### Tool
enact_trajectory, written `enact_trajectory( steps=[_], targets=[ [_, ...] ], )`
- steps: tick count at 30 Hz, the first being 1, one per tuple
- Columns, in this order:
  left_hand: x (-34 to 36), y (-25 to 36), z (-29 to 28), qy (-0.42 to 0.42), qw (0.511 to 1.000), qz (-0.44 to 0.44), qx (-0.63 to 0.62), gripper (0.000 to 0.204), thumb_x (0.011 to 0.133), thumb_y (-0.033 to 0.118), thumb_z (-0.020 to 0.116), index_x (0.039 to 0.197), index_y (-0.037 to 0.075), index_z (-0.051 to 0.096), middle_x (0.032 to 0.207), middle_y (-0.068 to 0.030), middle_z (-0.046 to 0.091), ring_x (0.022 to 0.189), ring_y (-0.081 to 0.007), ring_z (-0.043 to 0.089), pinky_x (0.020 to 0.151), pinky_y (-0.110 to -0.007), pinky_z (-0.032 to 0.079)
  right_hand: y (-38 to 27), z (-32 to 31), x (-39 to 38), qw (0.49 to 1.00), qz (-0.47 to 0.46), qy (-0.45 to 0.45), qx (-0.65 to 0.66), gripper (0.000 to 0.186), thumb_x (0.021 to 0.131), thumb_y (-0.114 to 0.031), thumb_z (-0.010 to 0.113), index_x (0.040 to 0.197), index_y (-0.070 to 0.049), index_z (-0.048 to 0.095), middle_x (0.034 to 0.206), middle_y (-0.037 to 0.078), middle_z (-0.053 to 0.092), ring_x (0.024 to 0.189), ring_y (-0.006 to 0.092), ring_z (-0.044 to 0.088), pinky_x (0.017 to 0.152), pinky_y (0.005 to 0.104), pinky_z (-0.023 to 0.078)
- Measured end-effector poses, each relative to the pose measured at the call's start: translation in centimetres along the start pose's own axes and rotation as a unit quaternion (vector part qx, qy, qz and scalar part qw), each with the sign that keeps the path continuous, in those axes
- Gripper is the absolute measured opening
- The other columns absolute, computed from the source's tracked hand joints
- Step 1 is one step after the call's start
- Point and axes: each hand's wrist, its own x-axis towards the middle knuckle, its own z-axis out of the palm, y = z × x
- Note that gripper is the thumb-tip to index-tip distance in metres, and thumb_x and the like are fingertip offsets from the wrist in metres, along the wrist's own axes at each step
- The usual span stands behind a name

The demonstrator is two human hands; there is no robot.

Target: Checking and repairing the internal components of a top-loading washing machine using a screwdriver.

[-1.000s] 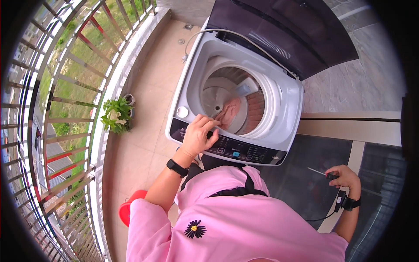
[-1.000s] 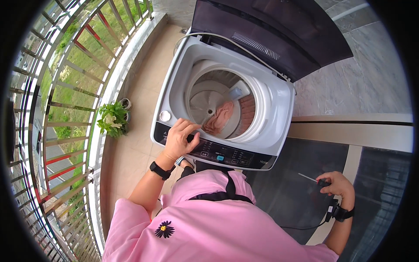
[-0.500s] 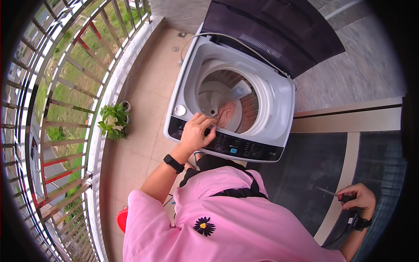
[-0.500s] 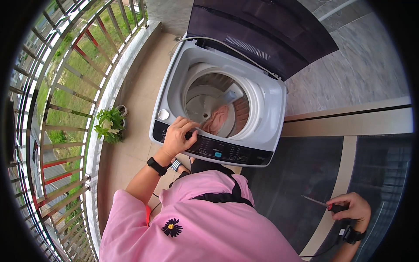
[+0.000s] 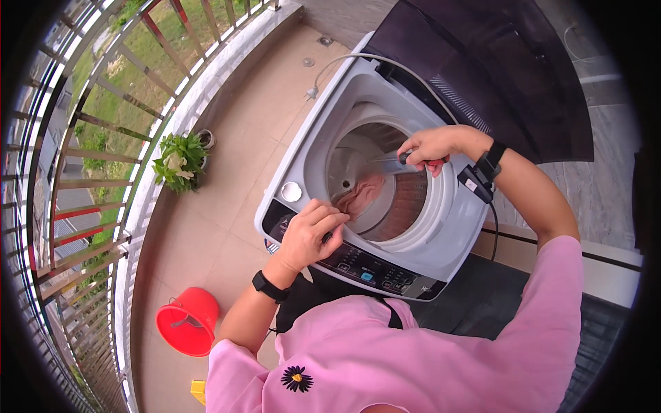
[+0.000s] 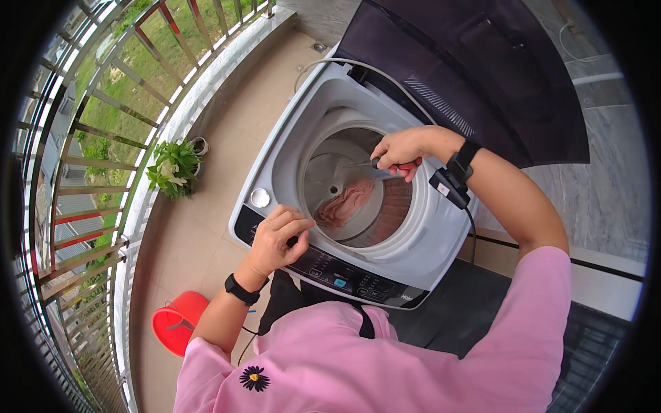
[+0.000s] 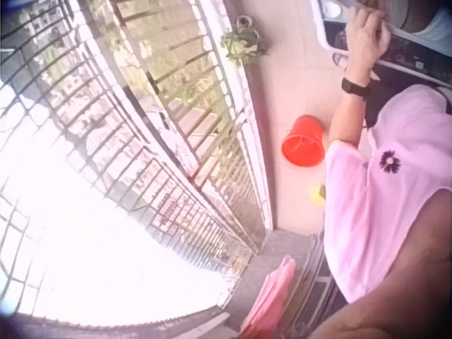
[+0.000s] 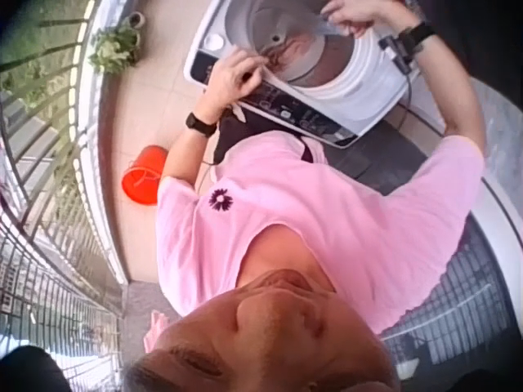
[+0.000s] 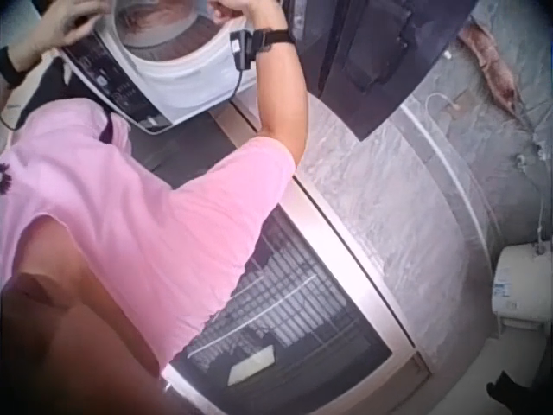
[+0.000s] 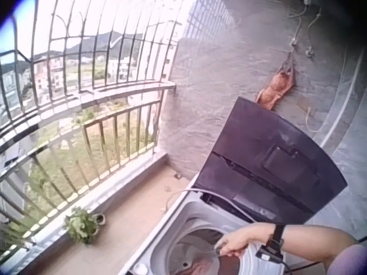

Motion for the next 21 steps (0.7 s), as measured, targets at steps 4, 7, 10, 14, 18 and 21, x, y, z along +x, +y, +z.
enact_trajectory(
  steps=[4,7,10,14,18,21],
  targets=[
    [0.4,-0.1,0.5,-0.004,1.000,-0.019,0.001,0.024,0.067,-0.003,0.066,0.090,0.005,0.070,0.085,-0.0062,0.065,0.083,-0.0250,0.063,0.070,-0.033,0.053,3.7,3.4,18.9,0.998,0.016,-0.043,-0.041,0.036,0.092,-0.017,0.053,0.124,-0.001,0.056,0.076,0.007,0.061,0.055,0.0169,0.057,0.049,0.0297,0.052],
    [0.1,-0.6,0.5,0.009,0.999,-0.036,0.034,0.024,0.067,-0.002,0.067,0.089,0.006,0.070,0.085,-0.0062,0.065,0.081,-0.0246,0.063,0.066,-0.032,0.053,4.4,8.1,26.3,0.987,0.066,-0.092,-0.111,0.025,0.091,-0.013,0.053,0.105,0.004,0.064,0.073,0.011,0.063,0.055,0.0210,0.057,0.048,0.0350,0.050],
    [0.7,-0.6,1.2,0.009,0.997,-0.040,0.068,0.022,0.065,-0.001,0.068,0.087,0.005,0.071,0.081,-0.0058,0.064,0.077,-0.0233,0.063,0.063,-0.031,0.053,10.5,14.1,32.2,0.992,0.044,-0.052,-0.103,0.022,0.089,-0.009,0.049,0.091,0.006,0.064,0.072,0.013,0.063,0.058,0.0243,0.060,0.050,0.0401,0.051],
    [0.8,-0.6,1.6,0.000,0.992,-0.060,0.112,0.022,0.065,0.000,0.067,0.086,0.004,0.071,0.079,-0.0058,0.064,0.074,-0.0224,0.063,0.063,-0.030,0.053,15.7,19.1,36.8,0.992,-0.004,0.059,-0.116,0.022,0.088,-0.012,0.050,0.094,0.003,0.066,0.087,0.019,0.069,0.071,0.0319,0.068,0.061,0.0435,0.055],
    [0.8,-1.0,2.1,-0.002,0.990,-0.063,0.128,0.022,0.064,0.000,0.067,0.086,0.004,0.071,0.078,-0.0052,0.064,0.073,-0.0221,0.062,0.062,-0.029,0.051,17.9,20.3,38.8,0.984,0.001,0.146,-0.099,0.027,0.087,-0.019,0.055,0.104,-0.004,0.069,0.101,0.019,0.070,0.087,0.0349,0.069,0.077,0.0436,0.055],
    [0.8,-1.1,2.1,-0.008,0.989,-0.068,0.132,0.023,0.064,-0.001,0.066,0.086,0.004,0.071,0.078,-0.0050,0.064,0.072,-0.0224,0.062,0.062,-0.029,0.051,17.1,19.1,38.6,0.984,0.013,0.135,-0.117,0.028,0.085,-0.019,0.057,0.104,-0.004,0.070,0.100,0.020,0.070,0.089,0.0349,0.068,0.078,0.0438,0.055]
  ],
)
